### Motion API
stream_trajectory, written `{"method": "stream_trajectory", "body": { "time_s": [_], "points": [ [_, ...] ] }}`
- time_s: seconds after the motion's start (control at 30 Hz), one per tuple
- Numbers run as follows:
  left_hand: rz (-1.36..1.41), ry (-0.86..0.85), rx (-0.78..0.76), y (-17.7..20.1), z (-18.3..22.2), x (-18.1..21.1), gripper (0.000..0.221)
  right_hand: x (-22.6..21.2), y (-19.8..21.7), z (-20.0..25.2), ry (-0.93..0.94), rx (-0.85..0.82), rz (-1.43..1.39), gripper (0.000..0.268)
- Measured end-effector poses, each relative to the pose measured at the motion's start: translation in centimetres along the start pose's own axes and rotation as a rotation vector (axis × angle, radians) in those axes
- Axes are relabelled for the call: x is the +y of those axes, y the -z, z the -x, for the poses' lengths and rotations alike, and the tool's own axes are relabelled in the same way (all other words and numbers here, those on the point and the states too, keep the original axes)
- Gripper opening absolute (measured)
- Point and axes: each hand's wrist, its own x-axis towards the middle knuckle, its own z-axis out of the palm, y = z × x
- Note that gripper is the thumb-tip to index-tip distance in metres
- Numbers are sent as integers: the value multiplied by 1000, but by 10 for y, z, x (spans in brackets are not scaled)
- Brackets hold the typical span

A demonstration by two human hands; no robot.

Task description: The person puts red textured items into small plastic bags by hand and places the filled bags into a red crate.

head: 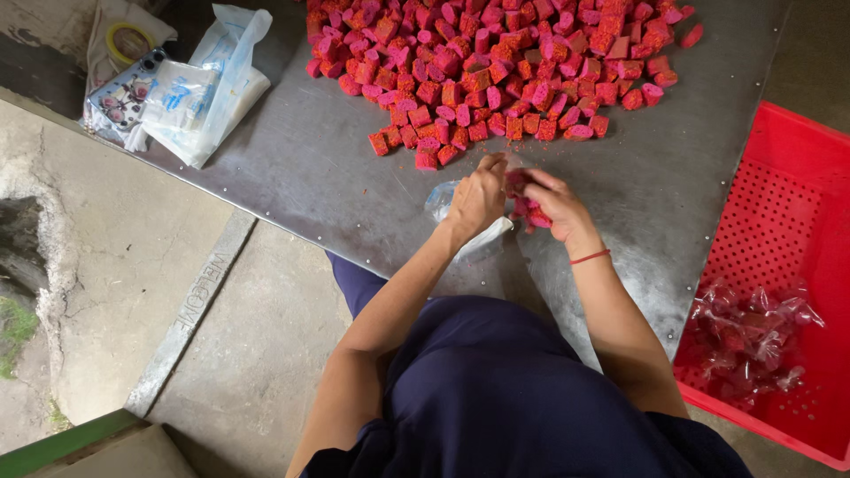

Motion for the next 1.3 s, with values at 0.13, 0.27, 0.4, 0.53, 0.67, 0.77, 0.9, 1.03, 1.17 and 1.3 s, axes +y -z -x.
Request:
{"method": "stream_trajectory", "body": {
  "time_s": [0.13,0.27,0.4,0.53,0.67,0.77,0.9,1.03,1.17,1.3],
  "points": [
    [-50,9,-45,20,6,32,63,4,-6,-2,-111,149,192,34],
    [53,-147,54,31,8,43,88,4,8,-1,-190,-43,-229,30],
    [87,-73,69,23,5,36,79,-3,16,-3,-213,-106,-398,33],
    [175,-2,53,15,4,29,71,-10,15,-4,-80,-98,-493,52],
    [283,-113,157,20,-11,41,63,-19,-4,-2,115,-90,-187,66],
    [422,-89,148,45,-29,54,64,-42,-29,20,359,133,282,58],
    [458,-209,119,100,-46,81,59,-93,-50,65,1130,472,1344,43],
    [667,-70,-46,155,-45,110,61,-114,-45,90,695,305,905,20],
    [189,-426,110,179,-39,102,50,-118,-20,99,422,50,402,12],
    [-235,-270,-56,169,-43,102,17,-122,-20,71,335,100,218,14]
  ]
}}
